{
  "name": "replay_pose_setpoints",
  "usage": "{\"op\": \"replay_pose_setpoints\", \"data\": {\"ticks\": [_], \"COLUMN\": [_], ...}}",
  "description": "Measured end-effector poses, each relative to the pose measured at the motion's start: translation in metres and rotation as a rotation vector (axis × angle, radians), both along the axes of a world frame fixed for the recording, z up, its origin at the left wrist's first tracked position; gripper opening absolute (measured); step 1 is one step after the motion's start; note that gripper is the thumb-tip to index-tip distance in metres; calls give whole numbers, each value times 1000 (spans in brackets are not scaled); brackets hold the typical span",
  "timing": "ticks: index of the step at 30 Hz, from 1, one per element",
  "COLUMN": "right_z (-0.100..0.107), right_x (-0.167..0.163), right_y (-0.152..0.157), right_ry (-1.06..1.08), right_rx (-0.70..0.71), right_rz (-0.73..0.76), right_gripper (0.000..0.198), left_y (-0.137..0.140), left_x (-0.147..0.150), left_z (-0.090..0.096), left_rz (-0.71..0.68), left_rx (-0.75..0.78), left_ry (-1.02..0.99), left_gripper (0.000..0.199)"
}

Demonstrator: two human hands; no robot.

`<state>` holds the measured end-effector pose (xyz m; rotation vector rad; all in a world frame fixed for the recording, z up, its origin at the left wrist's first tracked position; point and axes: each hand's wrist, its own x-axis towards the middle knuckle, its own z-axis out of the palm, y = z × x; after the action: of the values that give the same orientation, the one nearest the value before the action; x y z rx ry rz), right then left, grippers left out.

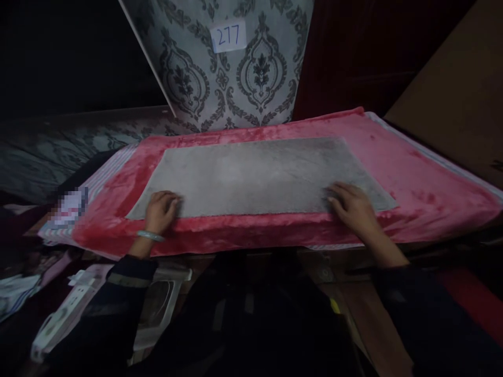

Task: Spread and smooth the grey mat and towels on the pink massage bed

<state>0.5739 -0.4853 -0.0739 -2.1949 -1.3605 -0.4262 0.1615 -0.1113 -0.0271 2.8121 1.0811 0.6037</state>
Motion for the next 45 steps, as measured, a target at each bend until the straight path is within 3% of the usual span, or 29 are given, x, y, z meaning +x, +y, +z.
{"op": "replay_pose_setpoints", "data": {"ticks": [5, 11, 19, 25, 34, 39, 45], "right_z": [23, 14, 14, 14, 28, 39, 45], "right_x": [-35, -29, -24, -31, -43, -46, -48], "right_y": [70, 109, 133, 143, 153, 151, 162], "right_ry": [92, 119, 154, 74, 24, 35, -49], "right_rx": [-11, -169, -219, -243, -466, -478, -564], "right_rz": [194, 206, -8, -56, -169, -154, -82], "right_gripper": [36, 34, 36, 29, 38, 30, 36], "left_y": [-35, -64, -63, -64, -65, -64, -69], "left_x": [61, 121, 171, 181, 193, 193, 207], "left_z": [7, 4, -4, -4, 10, 12, 10], "left_rz": [-361, -580, -402, -344, -316, -311, -279], "left_rx": [-82, -126, -65, -76, -132, -158, -52], "left_ry": [-108, -32, 154, 166, 316, 278, 399], "left_gripper": [30, 24, 25, 21, 18, 23, 27]}}
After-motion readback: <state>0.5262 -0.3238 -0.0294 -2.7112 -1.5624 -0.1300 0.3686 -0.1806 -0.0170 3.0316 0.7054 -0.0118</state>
